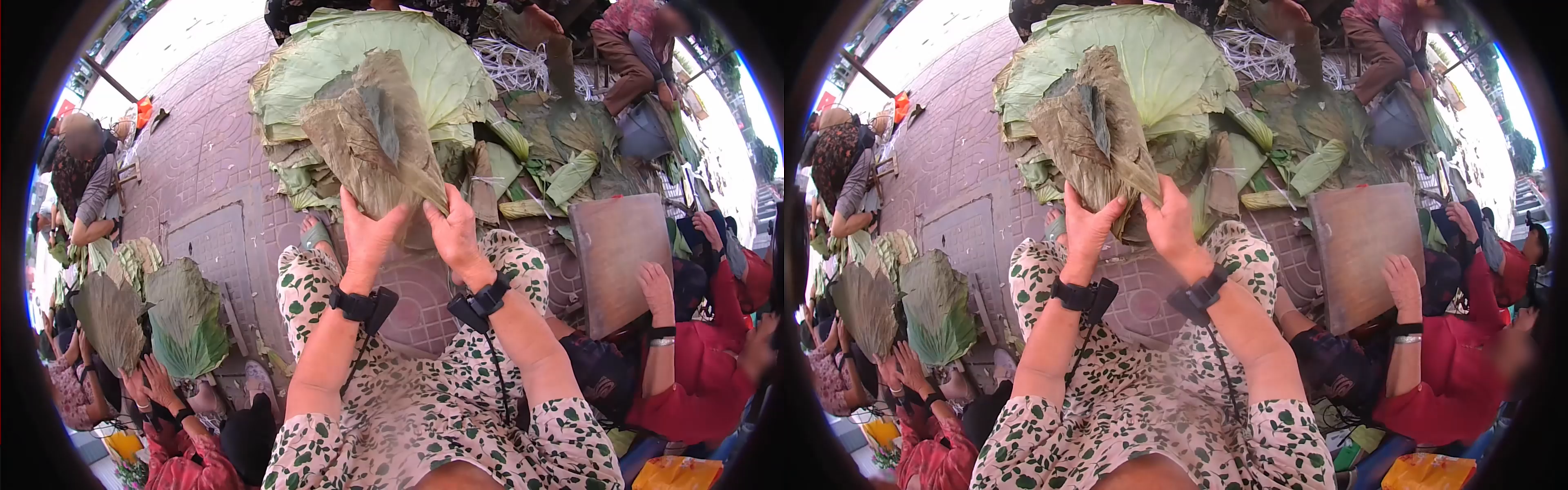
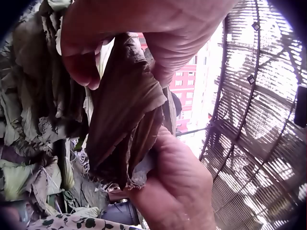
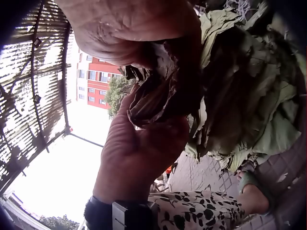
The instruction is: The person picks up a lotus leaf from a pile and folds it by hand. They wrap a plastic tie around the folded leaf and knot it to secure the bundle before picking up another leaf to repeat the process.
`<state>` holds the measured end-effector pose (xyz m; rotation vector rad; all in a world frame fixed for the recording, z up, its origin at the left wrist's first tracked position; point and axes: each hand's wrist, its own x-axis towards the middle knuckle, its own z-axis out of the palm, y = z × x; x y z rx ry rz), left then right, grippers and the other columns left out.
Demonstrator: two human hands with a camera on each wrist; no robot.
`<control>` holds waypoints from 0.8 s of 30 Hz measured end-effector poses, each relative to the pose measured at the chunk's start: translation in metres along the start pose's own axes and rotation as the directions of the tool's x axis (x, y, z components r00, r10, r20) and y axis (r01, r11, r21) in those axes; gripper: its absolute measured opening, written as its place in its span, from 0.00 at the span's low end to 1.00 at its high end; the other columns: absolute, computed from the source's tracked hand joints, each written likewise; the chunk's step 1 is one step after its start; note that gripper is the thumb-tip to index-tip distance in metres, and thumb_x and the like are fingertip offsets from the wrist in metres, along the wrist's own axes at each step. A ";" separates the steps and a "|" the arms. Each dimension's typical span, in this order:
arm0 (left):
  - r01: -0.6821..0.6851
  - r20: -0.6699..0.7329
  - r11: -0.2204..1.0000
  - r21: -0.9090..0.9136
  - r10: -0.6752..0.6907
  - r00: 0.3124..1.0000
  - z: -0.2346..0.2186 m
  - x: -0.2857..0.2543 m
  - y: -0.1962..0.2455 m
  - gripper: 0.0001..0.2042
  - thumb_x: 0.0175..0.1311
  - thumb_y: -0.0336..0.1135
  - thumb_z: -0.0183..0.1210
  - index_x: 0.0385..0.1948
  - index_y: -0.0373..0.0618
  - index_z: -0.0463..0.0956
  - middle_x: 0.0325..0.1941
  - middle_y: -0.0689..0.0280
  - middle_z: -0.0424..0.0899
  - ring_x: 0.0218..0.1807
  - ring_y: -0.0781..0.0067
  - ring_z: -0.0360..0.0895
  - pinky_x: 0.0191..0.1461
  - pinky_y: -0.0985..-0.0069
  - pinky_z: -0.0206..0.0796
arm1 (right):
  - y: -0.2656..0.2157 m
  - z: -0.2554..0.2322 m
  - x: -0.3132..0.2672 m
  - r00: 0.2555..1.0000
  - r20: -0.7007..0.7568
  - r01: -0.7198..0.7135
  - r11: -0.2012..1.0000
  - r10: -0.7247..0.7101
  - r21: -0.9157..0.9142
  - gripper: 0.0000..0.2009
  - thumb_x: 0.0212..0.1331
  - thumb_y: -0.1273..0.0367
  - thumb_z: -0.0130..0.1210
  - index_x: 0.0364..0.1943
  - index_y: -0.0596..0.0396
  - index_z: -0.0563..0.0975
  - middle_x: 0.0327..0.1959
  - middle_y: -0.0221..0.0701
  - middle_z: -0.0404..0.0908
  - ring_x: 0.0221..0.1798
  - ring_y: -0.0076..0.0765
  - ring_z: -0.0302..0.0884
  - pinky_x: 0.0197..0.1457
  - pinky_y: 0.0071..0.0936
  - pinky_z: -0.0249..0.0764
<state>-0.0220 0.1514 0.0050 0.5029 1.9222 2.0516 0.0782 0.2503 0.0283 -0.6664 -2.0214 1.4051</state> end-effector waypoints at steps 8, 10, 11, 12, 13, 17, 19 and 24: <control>0.038 -0.002 0.949 0.313 -0.040 0.999 -0.002 -0.003 -0.004 0.43 0.40 0.37 0.72 0.58 0.35 0.53 0.53 0.57 0.70 0.53 0.68 0.69 0.55 0.75 0.63 | 0.007 0.004 -0.002 0.980 0.007 0.200 0.976 -0.200 -0.088 0.19 0.47 0.79 0.54 0.48 0.60 0.70 0.42 0.43 0.76 0.47 0.47 0.74 0.49 0.32 0.69; 0.049 0.010 0.934 0.355 -0.056 0.998 -0.003 -0.004 -0.007 0.45 0.38 0.39 0.72 0.59 0.35 0.51 0.53 0.55 0.70 0.53 0.67 0.69 0.55 0.75 0.63 | 0.008 0.004 -0.002 0.974 0.012 0.226 0.965 -0.226 -0.135 0.19 0.47 0.79 0.54 0.48 0.60 0.71 0.42 0.43 0.75 0.47 0.48 0.73 0.49 0.32 0.69; 0.058 0.022 0.916 0.396 -0.073 0.997 -0.003 -0.005 -0.005 0.48 0.37 0.40 0.73 0.60 0.34 0.50 0.54 0.54 0.70 0.53 0.66 0.69 0.55 0.74 0.63 | 0.009 0.004 -0.002 0.968 0.019 0.251 0.951 -0.252 -0.181 0.20 0.46 0.79 0.54 0.48 0.60 0.71 0.42 0.43 0.75 0.46 0.49 0.73 0.49 0.32 0.69; 0.058 0.021 0.917 0.396 -0.073 0.997 -0.003 -0.005 -0.002 0.48 0.37 0.40 0.73 0.60 0.34 0.50 0.54 0.54 0.70 0.53 0.66 0.69 0.55 0.74 0.63 | 0.010 0.004 -0.003 0.967 0.020 0.252 0.951 -0.252 -0.181 0.20 0.46 0.79 0.54 0.48 0.60 0.71 0.42 0.43 0.75 0.46 0.49 0.73 0.49 0.32 0.69; 0.045 0.068 0.930 0.364 -0.075 0.995 -0.002 -0.005 0.001 0.49 0.36 0.41 0.73 0.60 0.34 0.49 0.54 0.53 0.70 0.53 0.65 0.69 0.55 0.75 0.63 | 0.011 0.004 -0.003 0.982 0.018 0.191 0.970 -0.190 -0.151 0.19 0.46 0.79 0.54 0.48 0.60 0.71 0.42 0.43 0.76 0.46 0.49 0.73 0.49 0.32 0.69; 0.087 0.107 0.850 0.520 -0.166 0.980 -0.002 -0.007 0.007 0.51 0.32 0.45 0.69 0.61 0.36 0.48 0.56 0.47 0.68 0.55 0.51 0.70 0.56 0.67 0.63 | 0.009 0.002 -0.002 1.000 0.007 0.015 0.999 -0.014 -0.030 0.18 0.50 0.78 0.53 0.48 0.60 0.71 0.41 0.42 0.76 0.44 0.40 0.76 0.49 0.29 0.69; 0.099 0.137 0.869 0.485 -0.187 0.973 -0.004 -0.006 0.010 0.49 0.35 0.45 0.68 0.61 0.36 0.49 0.54 0.47 0.70 0.55 0.51 0.70 0.55 0.67 0.63 | 0.003 -0.001 -0.002 0.999 0.010 -0.050 0.999 0.050 0.016 0.16 0.52 0.77 0.53 0.48 0.61 0.70 0.41 0.40 0.77 0.42 0.35 0.75 0.48 0.27 0.69; 0.107 0.145 0.919 0.379 -0.173 0.974 -0.001 -0.007 0.007 0.29 0.50 0.36 0.61 0.54 0.34 0.62 0.50 0.56 0.75 0.49 0.68 0.72 0.51 0.78 0.63 | 0.003 -0.003 0.001 0.995 -0.022 -0.094 0.976 0.100 0.198 0.14 0.56 0.76 0.52 0.47 0.62 0.70 0.41 0.32 0.77 0.41 0.23 0.71 0.48 0.21 0.67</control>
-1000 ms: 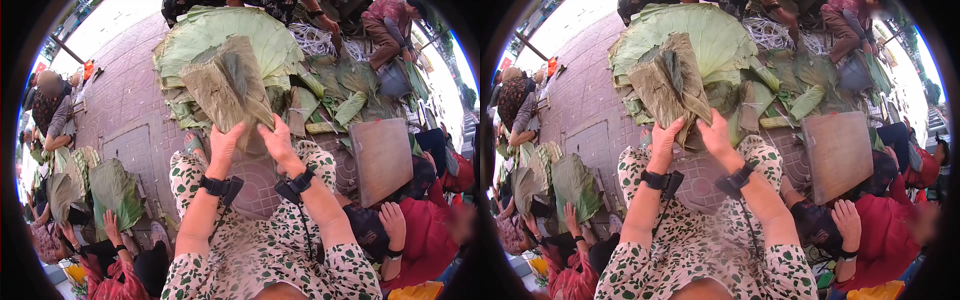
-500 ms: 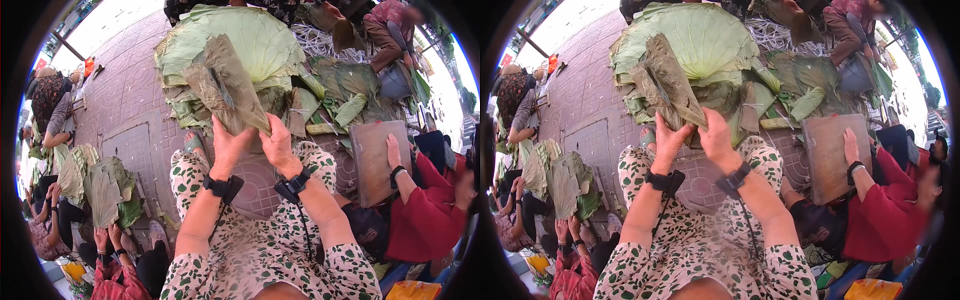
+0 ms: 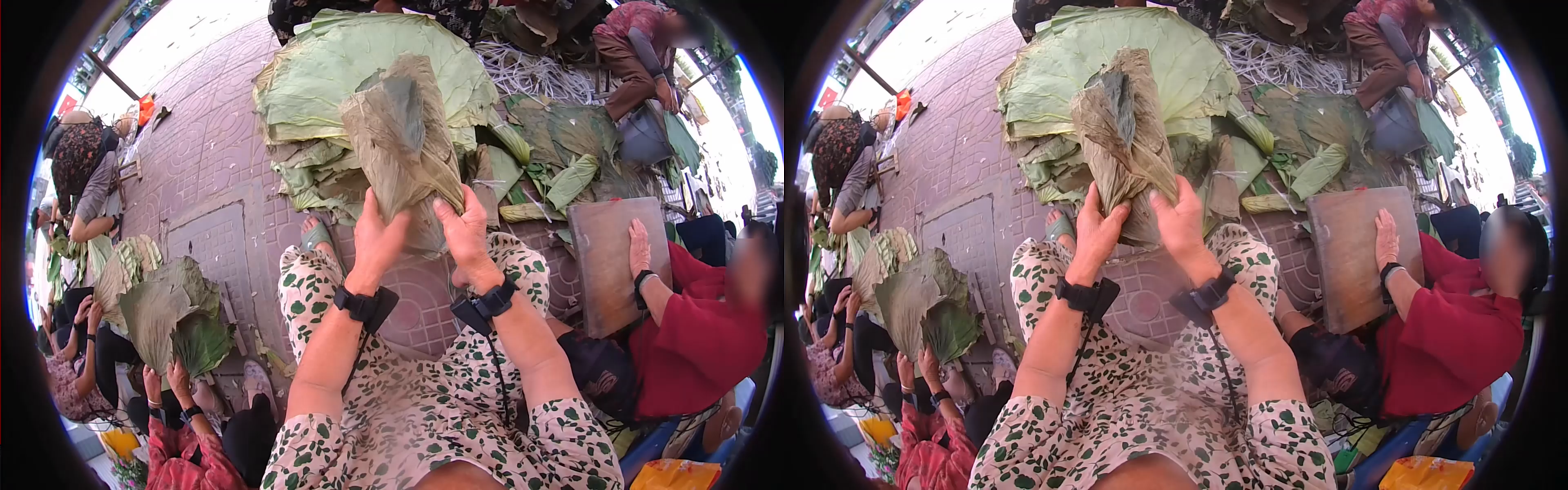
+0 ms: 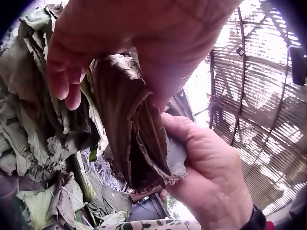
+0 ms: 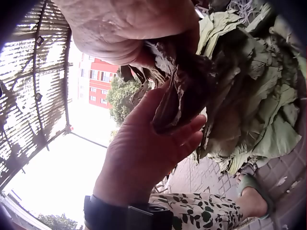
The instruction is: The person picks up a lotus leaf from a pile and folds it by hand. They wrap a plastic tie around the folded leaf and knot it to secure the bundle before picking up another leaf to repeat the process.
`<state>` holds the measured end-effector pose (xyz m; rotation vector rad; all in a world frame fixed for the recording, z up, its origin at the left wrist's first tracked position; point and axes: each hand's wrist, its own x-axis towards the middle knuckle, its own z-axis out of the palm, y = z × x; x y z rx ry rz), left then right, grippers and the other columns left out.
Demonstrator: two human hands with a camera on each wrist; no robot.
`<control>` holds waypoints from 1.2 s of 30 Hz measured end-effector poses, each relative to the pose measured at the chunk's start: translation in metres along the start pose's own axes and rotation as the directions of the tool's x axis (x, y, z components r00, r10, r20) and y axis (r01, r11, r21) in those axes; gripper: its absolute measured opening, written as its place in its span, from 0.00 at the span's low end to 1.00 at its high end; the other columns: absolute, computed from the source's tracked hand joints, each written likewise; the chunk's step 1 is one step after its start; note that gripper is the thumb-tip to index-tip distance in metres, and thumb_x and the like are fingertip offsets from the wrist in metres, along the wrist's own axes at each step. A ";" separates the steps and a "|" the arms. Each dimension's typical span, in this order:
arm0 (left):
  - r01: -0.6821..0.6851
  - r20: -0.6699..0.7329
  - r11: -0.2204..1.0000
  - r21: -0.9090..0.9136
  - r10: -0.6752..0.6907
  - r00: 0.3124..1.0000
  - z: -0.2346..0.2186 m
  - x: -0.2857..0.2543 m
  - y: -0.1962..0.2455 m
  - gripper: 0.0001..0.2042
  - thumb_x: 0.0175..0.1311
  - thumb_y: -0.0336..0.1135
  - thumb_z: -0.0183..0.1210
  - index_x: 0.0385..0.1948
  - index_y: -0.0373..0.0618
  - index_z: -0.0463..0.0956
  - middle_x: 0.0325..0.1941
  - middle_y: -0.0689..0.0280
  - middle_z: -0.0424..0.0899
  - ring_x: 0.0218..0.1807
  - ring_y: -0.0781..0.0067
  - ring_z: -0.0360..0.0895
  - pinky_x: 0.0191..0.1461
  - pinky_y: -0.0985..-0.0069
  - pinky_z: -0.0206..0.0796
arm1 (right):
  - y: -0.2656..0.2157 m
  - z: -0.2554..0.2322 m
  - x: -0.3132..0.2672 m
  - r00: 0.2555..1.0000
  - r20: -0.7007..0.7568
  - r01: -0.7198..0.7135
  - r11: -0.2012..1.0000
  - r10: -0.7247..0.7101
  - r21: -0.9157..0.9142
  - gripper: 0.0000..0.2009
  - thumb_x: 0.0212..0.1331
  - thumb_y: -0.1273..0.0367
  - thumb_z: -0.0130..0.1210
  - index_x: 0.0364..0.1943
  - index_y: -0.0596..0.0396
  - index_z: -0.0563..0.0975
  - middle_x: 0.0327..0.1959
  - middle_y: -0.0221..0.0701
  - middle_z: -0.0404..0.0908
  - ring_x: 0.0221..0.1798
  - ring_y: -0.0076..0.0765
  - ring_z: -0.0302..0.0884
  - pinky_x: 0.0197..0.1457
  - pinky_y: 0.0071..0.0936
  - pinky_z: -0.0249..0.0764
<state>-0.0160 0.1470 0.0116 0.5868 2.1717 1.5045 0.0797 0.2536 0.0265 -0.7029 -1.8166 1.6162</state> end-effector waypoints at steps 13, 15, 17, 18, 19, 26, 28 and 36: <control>0.207 0.137 0.398 -0.894 -0.197 0.971 -0.007 0.011 -0.022 0.15 0.64 0.36 0.48 0.50 0.41 0.68 0.50 0.65 0.75 0.50 0.68 0.72 0.55 0.72 0.63 | -0.001 -0.007 0.003 0.988 0.036 -0.142 0.806 0.148 0.574 0.18 0.58 0.73 0.53 0.53 0.62 0.67 0.48 0.31 0.73 0.47 0.23 0.69 0.53 0.22 0.65; 0.228 0.164 0.379 -0.897 -0.192 0.968 -0.009 0.008 -0.011 0.15 0.64 0.36 0.49 0.49 0.42 0.68 0.49 0.66 0.75 0.50 0.70 0.72 0.55 0.71 0.64 | -0.002 -0.007 0.003 0.985 0.048 -0.162 0.796 0.165 0.583 0.19 0.58 0.73 0.53 0.53 0.62 0.66 0.48 0.31 0.73 0.48 0.23 0.69 0.54 0.23 0.65; 0.237 0.152 0.434 -0.869 -0.220 0.964 -0.008 0.006 -0.002 0.15 0.62 0.34 0.52 0.49 0.41 0.69 0.49 0.66 0.75 0.49 0.70 0.73 0.54 0.72 0.65 | -0.003 -0.006 0.003 0.988 0.009 -0.136 0.834 0.155 0.535 0.19 0.56 0.74 0.55 0.52 0.60 0.67 0.47 0.30 0.74 0.48 0.26 0.71 0.53 0.25 0.68; 0.236 0.152 0.434 -0.869 -0.220 0.964 -0.007 0.006 -0.002 0.15 0.62 0.34 0.52 0.49 0.41 0.69 0.49 0.66 0.75 0.49 0.70 0.73 0.54 0.72 0.65 | -0.001 -0.006 0.004 0.988 0.009 -0.136 0.834 0.155 0.535 0.19 0.56 0.74 0.55 0.52 0.60 0.67 0.47 0.30 0.74 0.48 0.26 0.71 0.53 0.25 0.68; 0.241 0.149 0.498 -0.833 -0.219 0.964 -0.006 0.005 -0.003 0.14 0.61 0.34 0.53 0.48 0.40 0.69 0.48 0.66 0.76 0.48 0.70 0.73 0.53 0.72 0.66 | 0.003 -0.007 0.004 0.990 0.022 -0.130 0.873 0.136 0.469 0.19 0.56 0.74 0.55 0.53 0.60 0.67 0.47 0.31 0.74 0.48 0.26 0.71 0.54 0.26 0.68; 0.223 0.114 0.447 -0.866 -0.257 0.960 -0.007 0.003 -0.002 0.14 0.60 0.32 0.54 0.47 0.39 0.69 0.46 0.64 0.76 0.47 0.69 0.75 0.51 0.70 0.69 | -0.004 -0.006 0.003 0.979 0.074 -0.202 0.823 0.192 0.531 0.19 0.56 0.72 0.54 0.52 0.62 0.67 0.46 0.31 0.74 0.47 0.24 0.70 0.53 0.23 0.65; 0.216 0.117 0.436 -0.874 -0.242 0.963 -0.009 0.001 0.002 0.15 0.60 0.31 0.54 0.47 0.39 0.69 0.46 0.64 0.76 0.47 0.68 0.75 0.51 0.70 0.69 | -0.004 -0.007 0.003 0.970 0.093 -0.236 0.790 0.224 0.565 0.19 0.56 0.72 0.54 0.52 0.62 0.67 0.46 0.31 0.74 0.46 0.25 0.70 0.53 0.24 0.66; 0.137 0.074 0.456 -0.879 -0.153 0.985 -0.014 -0.006 0.018 0.15 0.59 0.30 0.54 0.48 0.40 0.69 0.47 0.64 0.76 0.48 0.69 0.74 0.53 0.70 0.67 | -0.005 -0.007 0.004 0.926 0.110 -0.348 0.703 0.361 0.620 0.19 0.57 0.71 0.54 0.52 0.58 0.68 0.46 0.32 0.75 0.48 0.30 0.72 0.55 0.32 0.68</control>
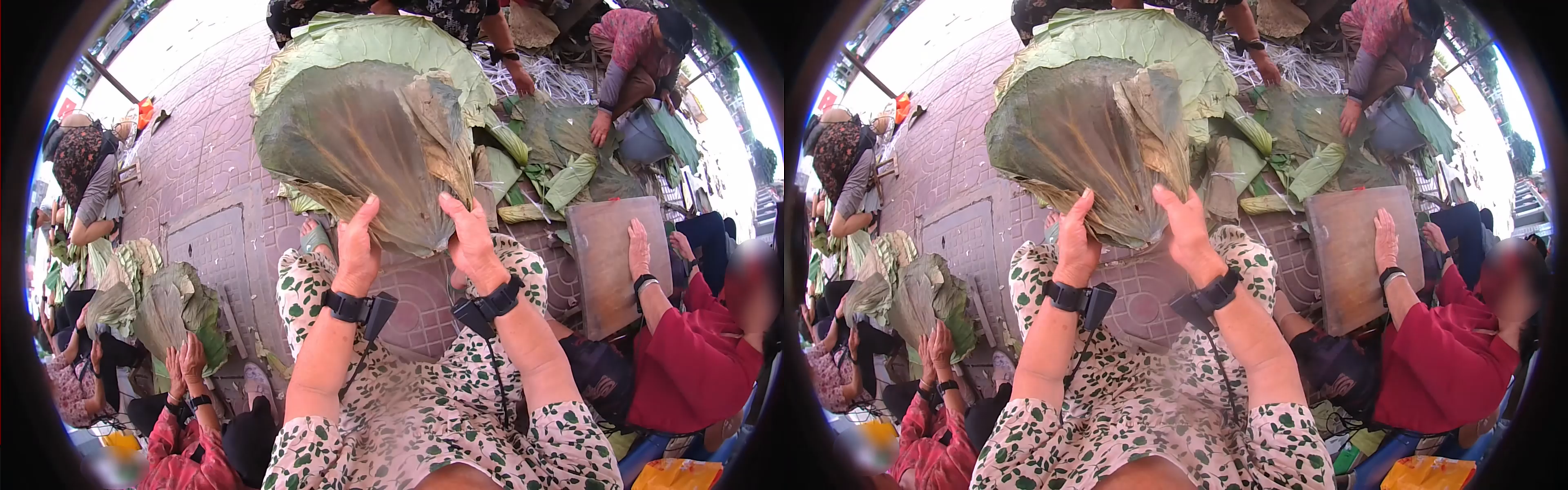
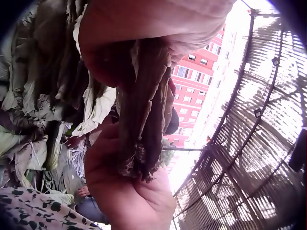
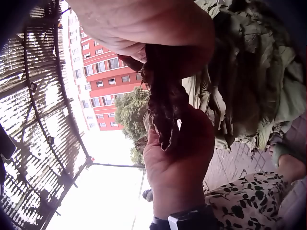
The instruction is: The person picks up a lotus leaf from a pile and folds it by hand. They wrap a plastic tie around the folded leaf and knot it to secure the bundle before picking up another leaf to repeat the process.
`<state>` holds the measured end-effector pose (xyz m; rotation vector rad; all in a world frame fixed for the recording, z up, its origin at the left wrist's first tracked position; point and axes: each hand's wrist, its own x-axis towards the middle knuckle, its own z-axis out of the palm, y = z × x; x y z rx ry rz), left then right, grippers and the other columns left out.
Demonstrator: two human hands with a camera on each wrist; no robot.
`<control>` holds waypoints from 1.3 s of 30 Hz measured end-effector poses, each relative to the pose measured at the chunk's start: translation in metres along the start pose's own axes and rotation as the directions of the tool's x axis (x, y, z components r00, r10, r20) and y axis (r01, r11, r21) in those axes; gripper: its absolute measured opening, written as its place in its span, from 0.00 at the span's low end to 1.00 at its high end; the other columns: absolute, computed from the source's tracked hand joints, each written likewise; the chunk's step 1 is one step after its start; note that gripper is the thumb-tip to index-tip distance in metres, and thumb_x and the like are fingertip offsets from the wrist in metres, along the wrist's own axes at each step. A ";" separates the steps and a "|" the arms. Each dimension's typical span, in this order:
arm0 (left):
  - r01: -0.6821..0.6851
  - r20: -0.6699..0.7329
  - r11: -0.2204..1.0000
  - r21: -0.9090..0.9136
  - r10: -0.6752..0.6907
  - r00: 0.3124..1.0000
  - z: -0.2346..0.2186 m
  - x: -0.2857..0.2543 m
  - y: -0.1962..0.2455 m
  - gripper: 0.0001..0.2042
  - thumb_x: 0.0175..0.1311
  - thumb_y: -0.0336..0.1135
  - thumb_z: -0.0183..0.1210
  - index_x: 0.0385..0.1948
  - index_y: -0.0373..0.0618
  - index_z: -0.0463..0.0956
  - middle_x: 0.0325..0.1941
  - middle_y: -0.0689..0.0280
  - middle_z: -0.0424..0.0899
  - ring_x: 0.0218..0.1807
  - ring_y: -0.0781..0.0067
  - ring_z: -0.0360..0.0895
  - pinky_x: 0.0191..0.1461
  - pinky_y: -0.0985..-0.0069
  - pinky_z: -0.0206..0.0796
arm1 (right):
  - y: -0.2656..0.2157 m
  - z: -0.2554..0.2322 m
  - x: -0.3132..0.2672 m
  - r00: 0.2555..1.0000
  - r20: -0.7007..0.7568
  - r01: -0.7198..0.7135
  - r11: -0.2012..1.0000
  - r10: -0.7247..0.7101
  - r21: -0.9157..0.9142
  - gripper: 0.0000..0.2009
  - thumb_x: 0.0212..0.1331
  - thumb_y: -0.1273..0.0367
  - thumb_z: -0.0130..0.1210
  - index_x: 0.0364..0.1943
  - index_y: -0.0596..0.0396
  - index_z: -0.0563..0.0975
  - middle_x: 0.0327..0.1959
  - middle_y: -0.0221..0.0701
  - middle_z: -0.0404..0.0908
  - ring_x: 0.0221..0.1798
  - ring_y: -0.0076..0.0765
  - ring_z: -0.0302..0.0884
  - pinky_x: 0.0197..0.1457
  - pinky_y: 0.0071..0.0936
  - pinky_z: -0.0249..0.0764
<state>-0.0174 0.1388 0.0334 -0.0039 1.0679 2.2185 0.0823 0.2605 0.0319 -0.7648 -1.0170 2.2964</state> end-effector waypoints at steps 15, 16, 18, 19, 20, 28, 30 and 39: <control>0.009 -0.001 0.997 -0.080 -0.009 1.000 -0.009 0.006 -0.003 0.14 0.59 0.29 0.54 0.48 0.41 0.70 0.48 0.65 0.77 0.48 0.69 0.74 0.54 0.70 0.65 | 0.003 0.003 -0.002 0.996 0.088 0.038 0.997 -0.032 -0.068 0.22 0.51 0.73 0.59 0.51 0.62 0.67 0.44 0.32 0.75 0.45 0.28 0.73 0.51 0.27 0.70; 0.003 -0.006 0.998 -0.059 -0.004 1.000 -0.008 0.005 -0.002 0.14 0.59 0.29 0.53 0.47 0.41 0.70 0.47 0.65 0.77 0.48 0.69 0.74 0.54 0.70 0.66 | 0.005 0.001 -0.002 0.994 0.105 0.016 0.993 -0.004 -0.113 0.22 0.52 0.73 0.59 0.51 0.62 0.67 0.44 0.32 0.75 0.45 0.27 0.73 0.51 0.27 0.70; -0.002 -0.011 0.999 -0.039 0.001 1.000 -0.008 0.005 -0.002 0.14 0.59 0.29 0.53 0.47 0.41 0.70 0.47 0.65 0.77 0.48 0.69 0.74 0.54 0.70 0.66 | 0.005 0.002 -0.003 0.992 0.120 -0.005 0.987 0.024 -0.159 0.21 0.52 0.73 0.58 0.51 0.61 0.67 0.44 0.32 0.75 0.44 0.26 0.73 0.51 0.26 0.70; 0.006 0.001 0.999 -0.050 -0.006 1.000 -0.010 0.006 -0.002 0.14 0.59 0.29 0.53 0.47 0.40 0.70 0.47 0.65 0.77 0.48 0.69 0.74 0.54 0.71 0.66 | 0.005 0.002 -0.004 0.992 0.127 -0.003 0.989 0.022 -0.149 0.21 0.52 0.74 0.58 0.51 0.61 0.67 0.44 0.32 0.75 0.44 0.26 0.73 0.51 0.26 0.69; 0.013 0.012 0.998 -0.060 -0.012 1.000 -0.010 0.007 -0.001 0.14 0.59 0.29 0.53 0.47 0.40 0.70 0.47 0.65 0.77 0.48 0.69 0.74 0.54 0.71 0.66 | 0.004 0.003 -0.005 0.991 0.135 -0.002 0.990 0.021 -0.139 0.21 0.52 0.75 0.57 0.52 0.61 0.67 0.44 0.31 0.75 0.44 0.25 0.73 0.51 0.25 0.69; 0.055 -0.047 0.998 0.006 -0.055 0.997 -0.011 0.011 -0.007 0.15 0.59 0.31 0.55 0.46 0.38 0.71 0.46 0.64 0.77 0.47 0.71 0.74 0.53 0.73 0.66 | -0.005 0.005 -0.010 0.988 0.138 0.072 0.996 -0.065 -0.047 0.21 0.52 0.78 0.56 0.52 0.60 0.67 0.44 0.33 0.76 0.45 0.29 0.75 0.50 0.29 0.72; 0.045 -0.054 0.998 0.034 -0.043 0.998 -0.009 0.010 -0.006 0.15 0.58 0.31 0.56 0.46 0.37 0.71 0.46 0.64 0.77 0.47 0.71 0.74 0.53 0.73 0.66 | -0.006 0.005 -0.011 0.987 0.138 0.084 0.996 -0.078 -0.042 0.21 0.52 0.77 0.56 0.52 0.60 0.67 0.44 0.33 0.76 0.45 0.30 0.75 0.50 0.29 0.72; 0.005 -0.045 1.000 0.023 -0.004 0.999 -0.008 0.007 -0.003 0.14 0.57 0.31 0.57 0.44 0.36 0.72 0.45 0.65 0.77 0.47 0.73 0.74 0.52 0.76 0.65 | -0.009 0.005 -0.012 0.985 0.144 0.094 0.996 -0.092 -0.004 0.23 0.51 0.76 0.58 0.53 0.63 0.65 0.46 0.35 0.74 0.48 0.30 0.72 0.55 0.28 0.67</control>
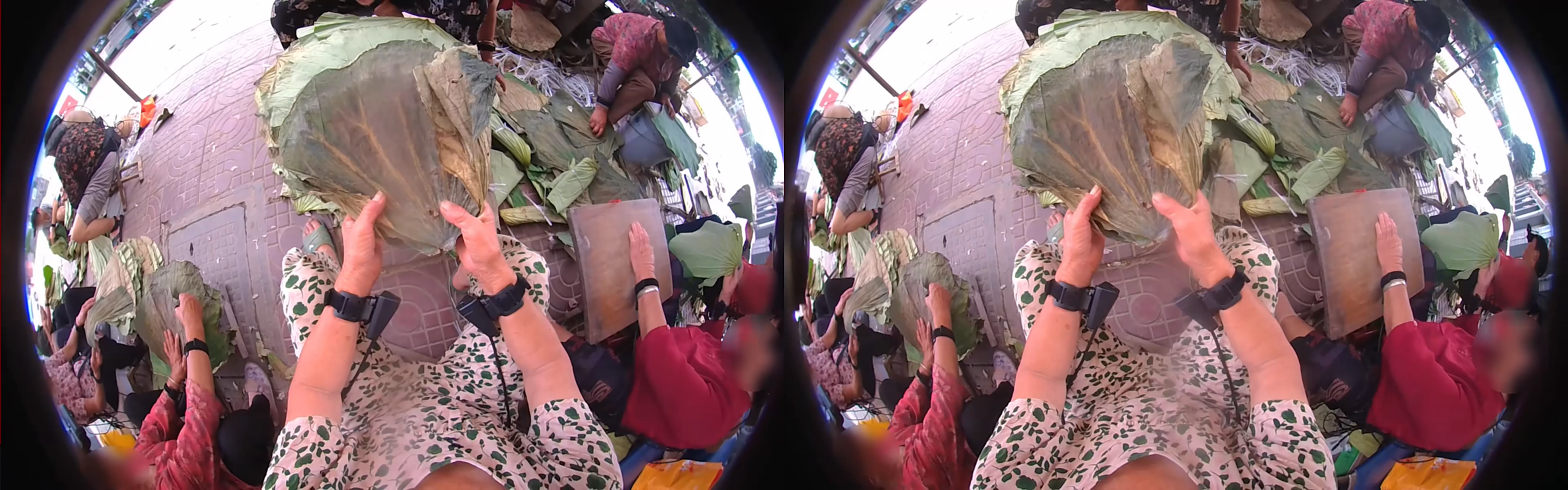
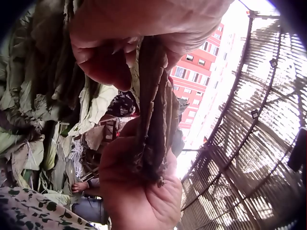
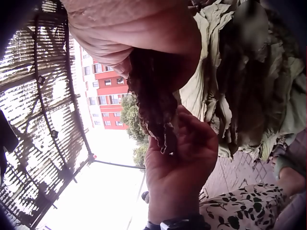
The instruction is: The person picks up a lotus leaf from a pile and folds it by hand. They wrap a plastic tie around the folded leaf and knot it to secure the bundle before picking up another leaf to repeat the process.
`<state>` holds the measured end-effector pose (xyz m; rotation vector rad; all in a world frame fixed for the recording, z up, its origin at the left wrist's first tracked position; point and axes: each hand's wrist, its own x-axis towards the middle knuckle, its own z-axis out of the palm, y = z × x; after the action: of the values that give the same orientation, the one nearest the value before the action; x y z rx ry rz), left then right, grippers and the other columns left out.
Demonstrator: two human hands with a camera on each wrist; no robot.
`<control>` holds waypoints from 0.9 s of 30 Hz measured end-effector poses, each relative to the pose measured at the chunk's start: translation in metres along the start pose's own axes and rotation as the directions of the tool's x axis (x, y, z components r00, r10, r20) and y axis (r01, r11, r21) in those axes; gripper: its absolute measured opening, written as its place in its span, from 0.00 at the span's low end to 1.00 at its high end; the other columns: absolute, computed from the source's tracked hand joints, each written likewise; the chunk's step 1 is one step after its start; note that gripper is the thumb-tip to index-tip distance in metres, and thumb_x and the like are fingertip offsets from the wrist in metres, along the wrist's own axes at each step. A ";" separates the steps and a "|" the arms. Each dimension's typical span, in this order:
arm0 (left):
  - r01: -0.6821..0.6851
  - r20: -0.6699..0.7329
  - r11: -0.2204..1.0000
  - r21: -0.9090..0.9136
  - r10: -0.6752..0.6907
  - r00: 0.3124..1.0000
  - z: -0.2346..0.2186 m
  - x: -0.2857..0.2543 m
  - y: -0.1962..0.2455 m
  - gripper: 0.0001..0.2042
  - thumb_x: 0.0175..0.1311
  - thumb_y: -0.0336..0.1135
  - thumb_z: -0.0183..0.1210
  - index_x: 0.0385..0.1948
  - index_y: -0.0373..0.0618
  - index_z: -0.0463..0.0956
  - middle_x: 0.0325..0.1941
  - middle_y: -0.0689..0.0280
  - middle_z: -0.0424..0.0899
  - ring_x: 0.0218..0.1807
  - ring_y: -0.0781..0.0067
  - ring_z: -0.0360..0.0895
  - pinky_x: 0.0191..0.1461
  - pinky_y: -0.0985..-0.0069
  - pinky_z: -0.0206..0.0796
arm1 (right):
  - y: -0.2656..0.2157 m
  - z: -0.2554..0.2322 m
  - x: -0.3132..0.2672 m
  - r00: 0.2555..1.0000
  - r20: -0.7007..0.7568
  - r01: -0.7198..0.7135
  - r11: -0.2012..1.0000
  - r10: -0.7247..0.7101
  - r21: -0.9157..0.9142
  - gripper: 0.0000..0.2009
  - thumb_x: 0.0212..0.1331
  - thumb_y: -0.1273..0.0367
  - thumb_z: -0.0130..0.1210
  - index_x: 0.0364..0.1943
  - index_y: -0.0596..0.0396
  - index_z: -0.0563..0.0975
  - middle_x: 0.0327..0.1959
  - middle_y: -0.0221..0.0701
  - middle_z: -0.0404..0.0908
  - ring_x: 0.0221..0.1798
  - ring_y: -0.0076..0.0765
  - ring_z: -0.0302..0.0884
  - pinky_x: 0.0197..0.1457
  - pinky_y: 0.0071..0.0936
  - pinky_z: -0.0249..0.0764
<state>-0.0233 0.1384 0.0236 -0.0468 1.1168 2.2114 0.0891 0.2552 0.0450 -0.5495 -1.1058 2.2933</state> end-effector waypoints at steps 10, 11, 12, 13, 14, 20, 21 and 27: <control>-0.023 0.007 0.999 0.027 0.022 1.000 -0.003 0.000 0.000 0.13 0.57 0.30 0.57 0.42 0.36 0.72 0.43 0.65 0.77 0.45 0.74 0.75 0.51 0.78 0.67 | -0.004 0.004 -0.001 0.999 0.019 0.046 0.999 -0.046 0.019 0.22 0.52 0.76 0.57 0.52 0.63 0.66 0.46 0.35 0.74 0.47 0.30 0.73 0.54 0.28 0.68; -0.017 0.001 0.999 0.031 0.017 1.000 -0.003 0.000 0.000 0.13 0.57 0.31 0.57 0.42 0.36 0.72 0.43 0.65 0.77 0.45 0.74 0.75 0.50 0.78 0.67 | -0.004 0.005 -0.001 0.998 0.015 0.055 0.998 -0.055 0.012 0.22 0.52 0.77 0.56 0.52 0.63 0.66 0.46 0.35 0.75 0.47 0.30 0.73 0.54 0.28 0.68; -0.018 0.002 0.999 0.031 0.018 1.000 -0.004 0.001 0.000 0.13 0.57 0.31 0.57 0.42 0.36 0.72 0.43 0.65 0.77 0.45 0.74 0.75 0.50 0.78 0.67 | -0.004 0.005 -0.001 0.998 0.016 0.056 0.998 -0.056 0.012 0.22 0.52 0.77 0.56 0.52 0.63 0.66 0.46 0.35 0.75 0.47 0.30 0.73 0.54 0.28 0.68; -0.019 -0.019 0.998 0.054 0.020 1.000 -0.005 0.001 -0.001 0.13 0.57 0.31 0.57 0.42 0.36 0.71 0.42 0.65 0.77 0.44 0.74 0.75 0.49 0.78 0.67 | -0.003 0.003 -0.001 0.999 0.006 0.053 0.999 -0.053 0.006 0.22 0.52 0.77 0.56 0.52 0.63 0.66 0.46 0.35 0.75 0.47 0.29 0.73 0.53 0.28 0.68; -0.019 -0.039 0.997 0.076 0.022 0.999 -0.004 0.001 0.000 0.13 0.57 0.31 0.57 0.42 0.36 0.71 0.41 0.66 0.77 0.44 0.74 0.75 0.48 0.78 0.68 | -0.004 0.004 -0.001 0.999 -0.003 0.050 0.999 -0.050 0.000 0.22 0.52 0.77 0.56 0.53 0.63 0.66 0.46 0.35 0.75 0.47 0.29 0.73 0.53 0.28 0.69; -0.010 -0.017 0.990 0.141 0.013 1.000 -0.008 0.002 -0.002 0.14 0.59 0.32 0.55 0.45 0.39 0.69 0.35 0.66 0.79 0.33 0.78 0.77 0.36 0.82 0.70 | -0.005 -0.002 0.003 0.992 -0.053 0.112 0.994 -0.111 0.006 0.21 0.52 0.77 0.55 0.52 0.61 0.66 0.46 0.34 0.75 0.46 0.31 0.73 0.52 0.29 0.70; -0.010 -0.016 0.990 0.141 0.013 1.000 -0.007 0.001 -0.002 0.14 0.59 0.32 0.55 0.45 0.39 0.69 0.35 0.66 0.79 0.33 0.78 0.77 0.36 0.82 0.70 | -0.007 -0.005 0.003 0.992 -0.053 0.113 0.994 -0.113 0.006 0.21 0.52 0.77 0.55 0.52 0.61 0.66 0.46 0.34 0.75 0.46 0.31 0.73 0.52 0.29 0.70; 0.049 -0.009 0.987 0.152 -0.048 0.999 -0.010 -0.001 0.004 0.15 0.59 0.29 0.53 0.48 0.40 0.69 0.37 0.59 0.81 0.29 0.77 0.77 0.34 0.83 0.70 | -0.029 -0.025 0.012 0.891 -0.342 0.356 0.927 -0.299 0.116 0.22 0.54 0.78 0.53 0.55 0.55 0.65 0.49 0.31 0.73 0.48 0.31 0.71 0.53 0.35 0.71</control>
<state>-0.0272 0.1291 0.0199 -0.0142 1.2704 2.0783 0.1017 0.2925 0.0516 -0.5877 -0.7621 1.9003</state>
